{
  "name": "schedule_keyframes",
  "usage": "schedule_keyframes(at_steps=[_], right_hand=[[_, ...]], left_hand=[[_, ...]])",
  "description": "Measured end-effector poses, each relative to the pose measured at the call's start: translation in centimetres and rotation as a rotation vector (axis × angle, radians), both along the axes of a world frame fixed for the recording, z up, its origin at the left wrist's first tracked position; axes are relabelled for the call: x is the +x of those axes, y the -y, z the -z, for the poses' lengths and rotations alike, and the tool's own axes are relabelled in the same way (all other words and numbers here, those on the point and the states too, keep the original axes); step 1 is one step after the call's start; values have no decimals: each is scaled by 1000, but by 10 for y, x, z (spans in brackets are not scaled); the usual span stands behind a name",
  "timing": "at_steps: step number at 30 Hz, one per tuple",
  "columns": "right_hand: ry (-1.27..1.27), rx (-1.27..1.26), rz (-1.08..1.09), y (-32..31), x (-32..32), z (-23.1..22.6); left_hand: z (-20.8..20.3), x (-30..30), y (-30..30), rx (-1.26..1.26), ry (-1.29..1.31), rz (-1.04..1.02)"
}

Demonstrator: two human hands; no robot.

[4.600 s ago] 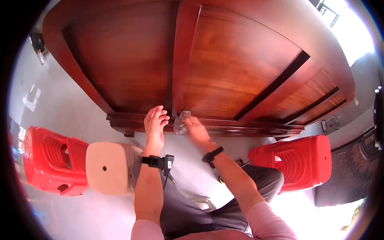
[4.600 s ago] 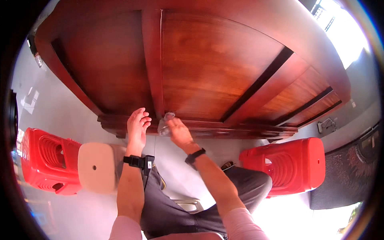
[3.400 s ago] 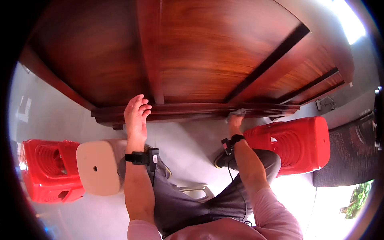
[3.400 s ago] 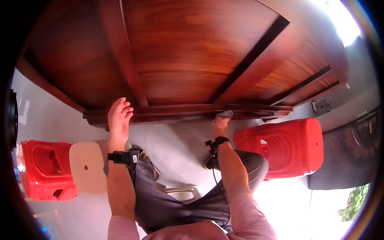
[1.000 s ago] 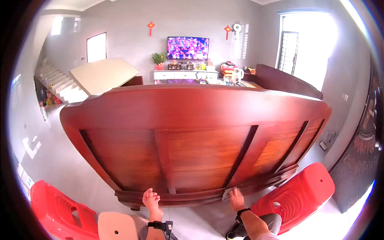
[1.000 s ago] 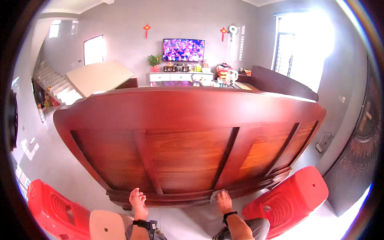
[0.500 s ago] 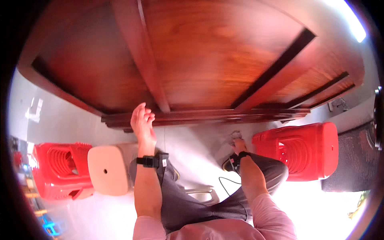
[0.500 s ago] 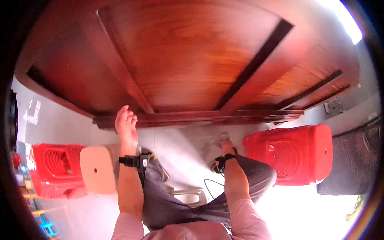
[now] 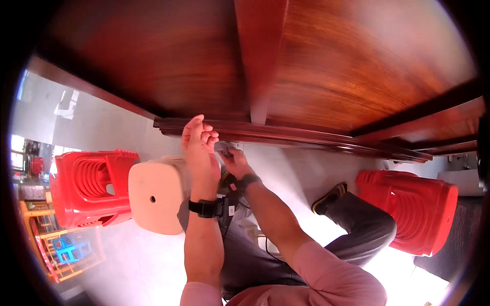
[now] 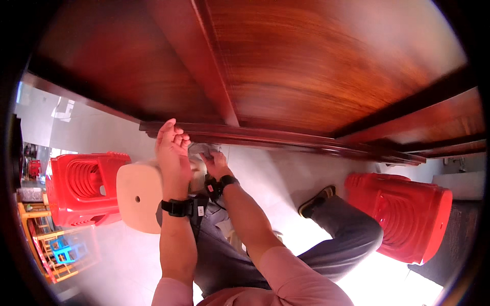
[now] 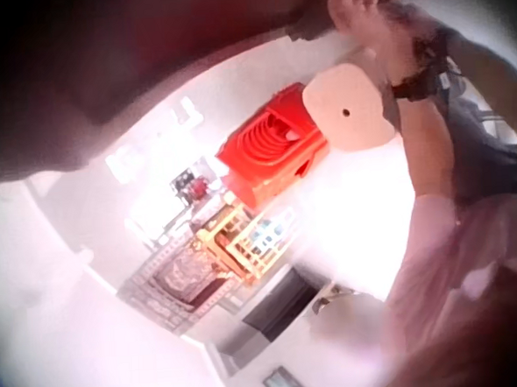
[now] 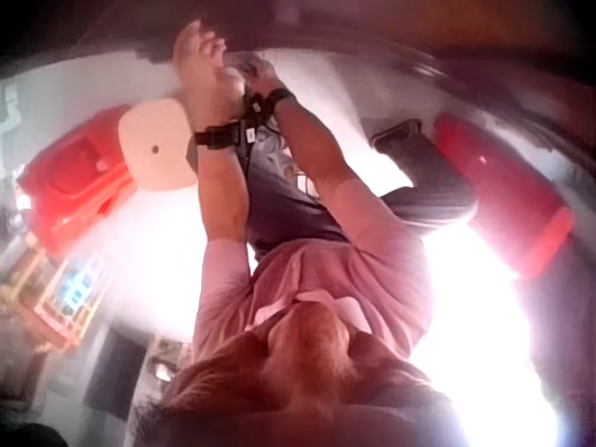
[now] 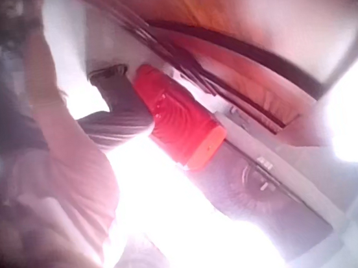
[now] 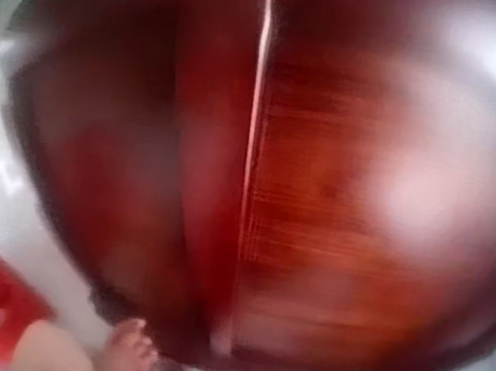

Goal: The person wipes the headboard and lower wooden frame of a bed with a cloth, moving from top to bottom and around the base while sitting on the floor.

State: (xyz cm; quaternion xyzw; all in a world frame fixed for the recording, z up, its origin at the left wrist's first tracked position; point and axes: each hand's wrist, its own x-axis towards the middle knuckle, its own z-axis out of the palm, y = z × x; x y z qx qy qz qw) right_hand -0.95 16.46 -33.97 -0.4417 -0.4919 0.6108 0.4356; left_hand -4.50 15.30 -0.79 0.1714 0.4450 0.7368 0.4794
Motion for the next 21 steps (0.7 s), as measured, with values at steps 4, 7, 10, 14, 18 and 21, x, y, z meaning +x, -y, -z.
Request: schedule_keyframes(at_steps=[4,7,10,14,18,21], right_hand=[[-1046,-716,351,14,33,-55],[378,-6,103,29,100,-74],[302,-28,256,30,172,-73],[-871,-390,734,29,293,-51],[-1038,-408,1147,29,367,-84],[-590,-384,919,42,377,-68]], left_hand=[[-2,-11,13,-21,3,-55],[4,-7,8,-35,3,-82],[2,4,2,-27,15,-48],[0,6,-1,-35,18,-19],[6,3,0,-34,30,-12],[-1,9,-2,-48,24,-26]])
